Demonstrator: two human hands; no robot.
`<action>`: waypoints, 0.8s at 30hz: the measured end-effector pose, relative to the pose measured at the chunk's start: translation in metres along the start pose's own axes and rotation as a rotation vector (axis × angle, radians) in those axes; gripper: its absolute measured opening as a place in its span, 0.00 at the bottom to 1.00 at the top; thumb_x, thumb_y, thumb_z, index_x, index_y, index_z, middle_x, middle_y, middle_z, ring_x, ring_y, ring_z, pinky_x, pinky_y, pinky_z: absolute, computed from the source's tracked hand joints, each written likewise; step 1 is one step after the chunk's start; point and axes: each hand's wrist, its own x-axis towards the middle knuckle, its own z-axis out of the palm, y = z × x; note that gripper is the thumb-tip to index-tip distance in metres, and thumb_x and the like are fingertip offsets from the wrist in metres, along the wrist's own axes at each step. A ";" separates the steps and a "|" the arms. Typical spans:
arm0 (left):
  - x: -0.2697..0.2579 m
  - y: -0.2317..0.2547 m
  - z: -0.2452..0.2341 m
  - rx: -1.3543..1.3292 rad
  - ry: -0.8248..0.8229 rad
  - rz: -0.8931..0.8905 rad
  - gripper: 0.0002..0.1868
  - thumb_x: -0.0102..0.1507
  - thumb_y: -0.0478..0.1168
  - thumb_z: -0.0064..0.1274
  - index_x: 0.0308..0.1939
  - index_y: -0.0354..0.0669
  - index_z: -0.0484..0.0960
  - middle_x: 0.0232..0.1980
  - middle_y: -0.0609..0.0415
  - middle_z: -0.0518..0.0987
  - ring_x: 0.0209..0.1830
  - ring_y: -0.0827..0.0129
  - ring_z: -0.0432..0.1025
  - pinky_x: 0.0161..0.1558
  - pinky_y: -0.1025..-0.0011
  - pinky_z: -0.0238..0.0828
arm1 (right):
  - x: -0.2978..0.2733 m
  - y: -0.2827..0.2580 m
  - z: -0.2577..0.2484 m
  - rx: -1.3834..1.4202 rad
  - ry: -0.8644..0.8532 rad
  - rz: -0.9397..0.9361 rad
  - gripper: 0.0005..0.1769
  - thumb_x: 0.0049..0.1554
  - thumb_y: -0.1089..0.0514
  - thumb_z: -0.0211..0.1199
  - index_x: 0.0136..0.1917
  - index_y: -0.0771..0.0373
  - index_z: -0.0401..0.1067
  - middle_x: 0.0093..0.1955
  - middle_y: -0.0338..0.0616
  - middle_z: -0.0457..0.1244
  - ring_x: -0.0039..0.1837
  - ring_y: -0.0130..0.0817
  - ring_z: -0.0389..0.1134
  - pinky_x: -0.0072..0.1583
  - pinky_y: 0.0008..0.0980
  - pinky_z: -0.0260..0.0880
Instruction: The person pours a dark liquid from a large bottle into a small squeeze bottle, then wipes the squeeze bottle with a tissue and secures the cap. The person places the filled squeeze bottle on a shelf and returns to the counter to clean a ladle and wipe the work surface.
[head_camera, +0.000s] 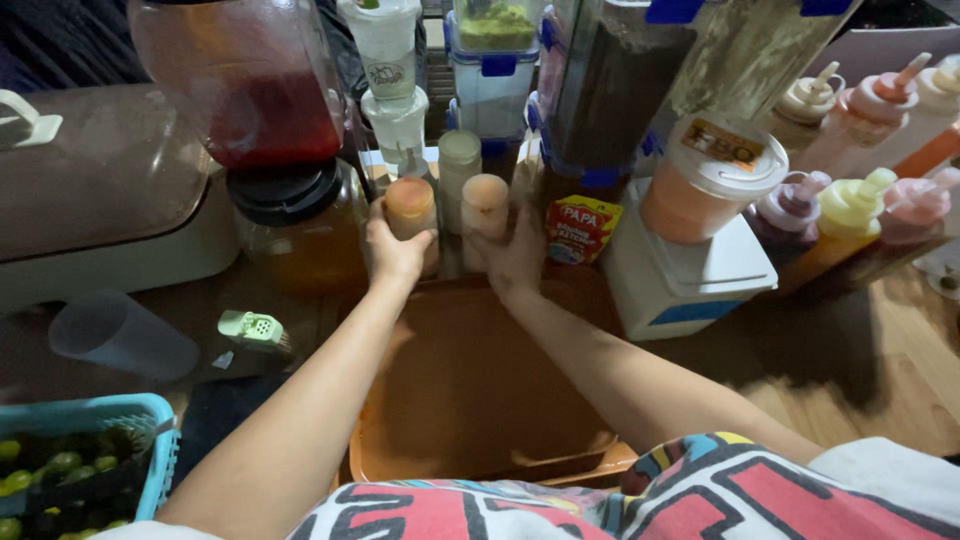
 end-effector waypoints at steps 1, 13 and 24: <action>0.000 0.001 0.000 -0.003 0.003 -0.011 0.40 0.46 0.37 0.74 0.61 0.42 0.72 0.59 0.43 0.78 0.61 0.50 0.72 0.62 0.58 0.68 | 0.003 0.002 0.003 0.020 -0.007 -0.025 0.48 0.46 0.54 0.77 0.73 0.64 0.56 0.69 0.56 0.59 0.71 0.50 0.61 0.70 0.48 0.61; 0.002 -0.009 0.004 0.039 -0.005 -0.002 0.42 0.47 0.36 0.70 0.65 0.45 0.71 0.61 0.41 0.73 0.64 0.48 0.68 0.65 0.57 0.66 | 0.019 0.022 0.020 0.073 -0.229 -0.049 0.42 0.51 0.48 0.74 0.71 0.63 0.57 0.69 0.53 0.58 0.72 0.45 0.59 0.69 0.43 0.61; -0.048 0.003 0.013 -0.042 0.117 -0.062 0.48 0.50 0.38 0.74 0.68 0.42 0.59 0.63 0.42 0.73 0.63 0.52 0.68 0.63 0.58 0.64 | -0.032 -0.008 -0.085 0.457 0.142 -0.005 0.31 0.56 0.51 0.73 0.65 0.63 0.62 0.59 0.43 0.65 0.60 0.34 0.67 0.62 0.34 0.70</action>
